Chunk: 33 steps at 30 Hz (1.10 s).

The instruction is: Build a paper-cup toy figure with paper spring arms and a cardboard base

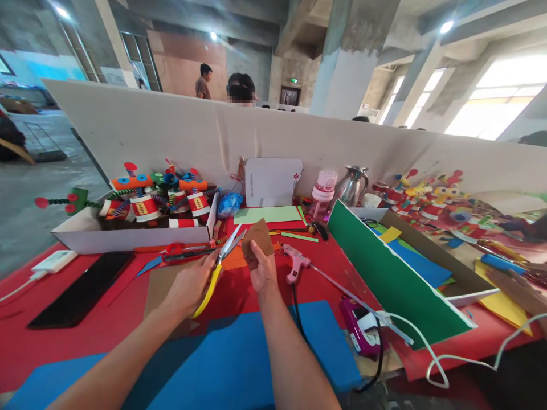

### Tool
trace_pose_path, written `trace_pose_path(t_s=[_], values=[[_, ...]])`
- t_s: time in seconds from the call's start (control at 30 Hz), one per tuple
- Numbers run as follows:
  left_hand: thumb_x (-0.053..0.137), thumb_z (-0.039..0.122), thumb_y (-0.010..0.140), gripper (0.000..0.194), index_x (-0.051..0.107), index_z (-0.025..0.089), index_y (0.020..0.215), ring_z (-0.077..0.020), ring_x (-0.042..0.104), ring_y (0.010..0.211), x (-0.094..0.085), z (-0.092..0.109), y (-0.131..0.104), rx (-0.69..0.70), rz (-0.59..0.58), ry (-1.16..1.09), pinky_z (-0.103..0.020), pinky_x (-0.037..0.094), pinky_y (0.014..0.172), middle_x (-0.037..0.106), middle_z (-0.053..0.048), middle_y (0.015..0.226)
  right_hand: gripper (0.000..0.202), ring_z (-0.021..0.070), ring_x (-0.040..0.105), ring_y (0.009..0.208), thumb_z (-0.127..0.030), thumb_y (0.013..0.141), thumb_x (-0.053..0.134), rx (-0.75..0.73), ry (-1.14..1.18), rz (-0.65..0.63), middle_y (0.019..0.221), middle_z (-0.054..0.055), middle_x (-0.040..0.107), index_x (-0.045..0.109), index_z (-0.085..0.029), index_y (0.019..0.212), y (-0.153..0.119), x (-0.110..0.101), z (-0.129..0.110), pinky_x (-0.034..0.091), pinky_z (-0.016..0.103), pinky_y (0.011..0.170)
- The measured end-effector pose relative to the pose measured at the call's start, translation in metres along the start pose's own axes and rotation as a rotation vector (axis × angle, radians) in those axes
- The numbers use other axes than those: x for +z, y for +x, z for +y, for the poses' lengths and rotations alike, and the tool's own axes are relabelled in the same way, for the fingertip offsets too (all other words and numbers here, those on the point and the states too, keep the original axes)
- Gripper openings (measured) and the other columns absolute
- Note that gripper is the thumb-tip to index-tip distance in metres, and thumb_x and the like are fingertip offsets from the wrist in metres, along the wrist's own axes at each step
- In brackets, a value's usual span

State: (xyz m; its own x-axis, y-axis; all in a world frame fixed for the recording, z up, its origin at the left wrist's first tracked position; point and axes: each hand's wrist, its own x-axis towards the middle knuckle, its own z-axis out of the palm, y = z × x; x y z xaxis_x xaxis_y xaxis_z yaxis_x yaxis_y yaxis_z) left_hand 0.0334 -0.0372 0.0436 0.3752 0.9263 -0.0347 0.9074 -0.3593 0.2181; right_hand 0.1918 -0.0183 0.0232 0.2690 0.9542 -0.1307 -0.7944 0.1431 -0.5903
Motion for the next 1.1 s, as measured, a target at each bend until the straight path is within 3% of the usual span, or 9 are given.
trace_pose_path(t_s=[0.1, 0.57, 0.83, 1.1], values=[[0.040, 0.017, 0.089, 0.057, 0.026, 0.014, 0.144, -0.0287, 0.066, 0.097, -0.0056, 0.0075, -0.0015, -0.003, -0.058, 0.068, -0.036, 0.050, 0.075, 0.062, -0.017, 0.117, 0.028, 0.0103, 0.066, 0.064, -0.016, 0.057, 0.081, 0.013, -0.033, -0.031, 0.078, -0.004, 0.074, 0.070, -0.022, 0.083, 0.0020, -0.0030, 0.0030, 0.050, 0.018, 0.052], [0.032, 0.016, 0.091, 0.049, 0.032, 0.013, 0.140, -0.0285, 0.069, 0.088, -0.0080, 0.0111, -0.0035, 0.007, -0.031, 0.081, -0.036, 0.051, 0.070, 0.066, -0.016, 0.104, 0.033, 0.0112, 0.069, 0.072, -0.017, 0.062, 0.081, 0.047, -0.082, -0.150, 0.085, -0.004, 0.075, 0.069, -0.024, 0.092, 0.0005, -0.0064, 0.0075, 0.055, 0.020, 0.063], [0.034, 0.017, 0.090, 0.052, 0.030, 0.013, 0.141, -0.0288, 0.069, 0.090, -0.0071, 0.0099, -0.0025, 0.017, -0.045, 0.068, -0.037, 0.052, 0.072, 0.066, -0.016, 0.105, 0.032, 0.0108, 0.068, 0.068, -0.013, 0.061, 0.080, 0.088, -0.060, -0.111, 0.081, -0.006, 0.074, 0.069, -0.024, 0.089, -0.0004, -0.0039, 0.0071, 0.055, 0.021, 0.061], [0.032, 0.018, 0.090, 0.044, 0.039, 0.013, 0.133, -0.0282, 0.069, 0.086, -0.0083, 0.0118, -0.0031, 0.035, -0.021, 0.031, -0.036, 0.052, 0.070, 0.067, -0.015, 0.099, 0.030, 0.0122, 0.068, 0.071, -0.013, 0.063, 0.079, 0.107, -0.048, -0.068, 0.080, -0.005, 0.074, 0.069, -0.023, 0.089, 0.0012, -0.0073, 0.0107, 0.055, 0.023, 0.062]])
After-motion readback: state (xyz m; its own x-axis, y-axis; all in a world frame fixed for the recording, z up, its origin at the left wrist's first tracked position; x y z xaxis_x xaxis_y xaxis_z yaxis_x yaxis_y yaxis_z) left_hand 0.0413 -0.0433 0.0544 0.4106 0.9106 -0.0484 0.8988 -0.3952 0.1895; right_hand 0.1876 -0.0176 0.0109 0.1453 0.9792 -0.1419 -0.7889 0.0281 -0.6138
